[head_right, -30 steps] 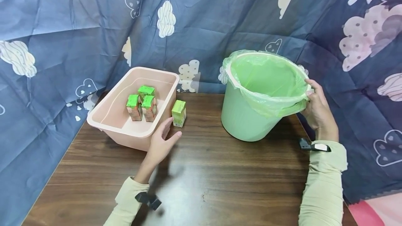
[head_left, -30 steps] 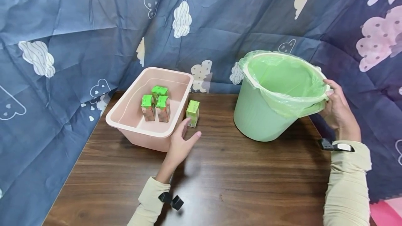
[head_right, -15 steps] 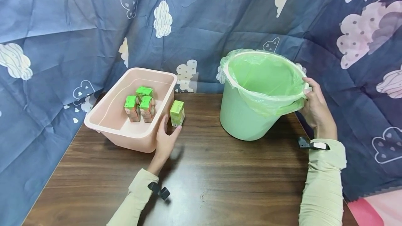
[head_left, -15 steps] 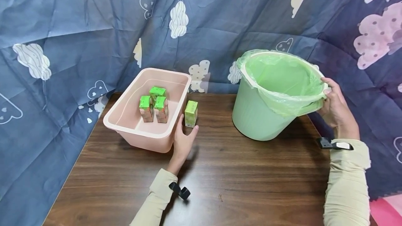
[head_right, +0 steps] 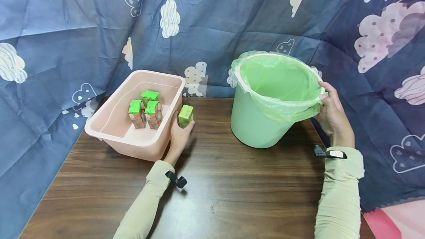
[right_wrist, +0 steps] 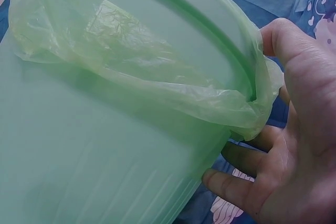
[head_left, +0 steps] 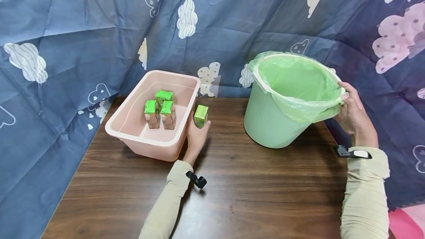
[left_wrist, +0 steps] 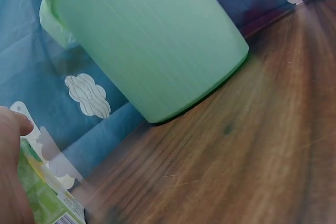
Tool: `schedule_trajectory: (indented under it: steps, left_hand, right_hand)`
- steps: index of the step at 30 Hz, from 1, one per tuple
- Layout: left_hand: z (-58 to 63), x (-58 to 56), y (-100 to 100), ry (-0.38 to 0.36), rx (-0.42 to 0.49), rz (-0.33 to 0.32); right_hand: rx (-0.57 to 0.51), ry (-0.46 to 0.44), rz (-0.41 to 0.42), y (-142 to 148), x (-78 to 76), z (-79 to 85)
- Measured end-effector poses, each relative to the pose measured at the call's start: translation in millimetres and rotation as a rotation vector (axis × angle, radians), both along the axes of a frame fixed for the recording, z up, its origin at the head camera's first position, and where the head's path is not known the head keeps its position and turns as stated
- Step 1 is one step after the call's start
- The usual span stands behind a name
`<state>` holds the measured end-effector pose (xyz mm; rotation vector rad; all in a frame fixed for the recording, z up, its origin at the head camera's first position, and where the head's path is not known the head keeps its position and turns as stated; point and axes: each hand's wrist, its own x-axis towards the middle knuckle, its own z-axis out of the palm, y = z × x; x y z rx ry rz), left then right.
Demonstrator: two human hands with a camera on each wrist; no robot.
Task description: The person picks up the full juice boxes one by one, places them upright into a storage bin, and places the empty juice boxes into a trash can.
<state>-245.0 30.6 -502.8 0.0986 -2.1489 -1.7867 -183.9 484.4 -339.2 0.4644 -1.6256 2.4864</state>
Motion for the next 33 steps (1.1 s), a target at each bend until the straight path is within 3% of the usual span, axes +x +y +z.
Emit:
schedule_trajectory:
  steps: [9, 19, 27, 33]
  left_hand:
    - [-6.0, -17.8, -2, -0.012, -0.023, 0.020]
    - [-8.2, -22.1, -8, -0.003, -0.040, -0.027]
    - [12.1, -7.3, -9, 0.038, 0.021, -0.149]
    - [24.2, 10.1, -8, 0.032, -0.043, -0.204]
  right_hand:
    - [-0.038, -0.007, 0.042, -6, -2.9, -3.4]
    - [-0.040, -0.010, 0.029, -7, -2.3, -6.4]
    - [-0.074, -0.018, 0.042, -5, -1.1, -2.7]
    - [-0.083, -0.005, 0.048, -2, 0.2, 0.4]
